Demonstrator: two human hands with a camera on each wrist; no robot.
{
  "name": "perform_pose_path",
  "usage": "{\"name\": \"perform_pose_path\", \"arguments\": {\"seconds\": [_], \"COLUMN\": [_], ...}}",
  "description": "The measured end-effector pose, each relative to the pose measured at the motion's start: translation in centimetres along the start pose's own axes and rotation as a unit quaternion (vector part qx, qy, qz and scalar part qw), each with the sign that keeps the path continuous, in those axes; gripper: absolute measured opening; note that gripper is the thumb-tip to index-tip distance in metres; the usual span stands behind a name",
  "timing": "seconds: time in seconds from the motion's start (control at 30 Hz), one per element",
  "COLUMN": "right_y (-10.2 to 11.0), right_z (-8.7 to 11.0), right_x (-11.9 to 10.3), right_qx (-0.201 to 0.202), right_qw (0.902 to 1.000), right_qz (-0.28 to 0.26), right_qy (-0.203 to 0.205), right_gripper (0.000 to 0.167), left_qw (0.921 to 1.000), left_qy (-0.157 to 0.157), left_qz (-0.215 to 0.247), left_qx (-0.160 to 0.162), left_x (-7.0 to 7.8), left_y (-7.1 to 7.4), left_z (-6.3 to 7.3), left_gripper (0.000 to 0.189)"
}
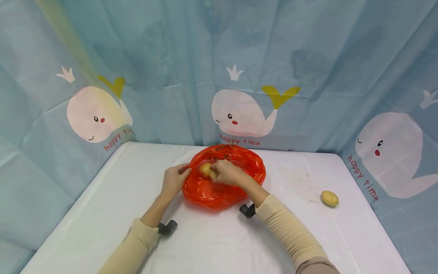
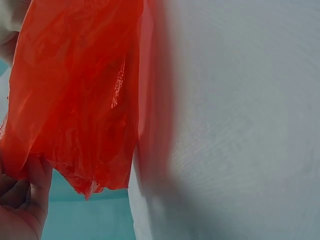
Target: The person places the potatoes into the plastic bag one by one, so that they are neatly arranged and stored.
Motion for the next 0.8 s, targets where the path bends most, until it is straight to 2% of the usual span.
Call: {"name": "perform_pose_path", "arguments": {"seconds": [0.27,0.43,0.63,0.8], "right_y": [-1.4,-2.2,-2.9,-3.3], "right_z": [-0.5,-0.7,-0.7,-0.8], "right_x": [-0.7,-0.8,-0.6,-0.6], "right_qx": [-0.004,-0.006,-0.009,-0.015], "right_qw": [0.9984,0.9977,0.9969,0.9967], "right_qz": [0.054,0.06,0.071,0.075], "right_qy": [0.011,0.029,0.031,0.027], "right_gripper": [0.03,0.024,0.021,0.023], "left_qw": [1.0,0.9999,0.9997,1.0], "left_qy": [0.007,0.014,0.021,0.004], "left_qz": [-0.001,-0.006,-0.001,0.0], "left_qx": [-0.004,-0.005,-0.01,0.0], "left_x": [0.0,-0.1,-0.3,-0.1], "left_y": [0.1,0.0,-0.1,0.0], "left_z": [0.0,0.0,0.2,0.1], "left_gripper": [0.031,0.032,0.032,0.031]}}
Point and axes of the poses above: each hand's wrist, its own z-axis away from the middle knuckle, its own y-axis out of the back of the hand, x = y × z, the point moved 1 cm from there along -z, towards the middle knuckle, and after that the axes turned 2 degrees about x, right-handed, at the moved point
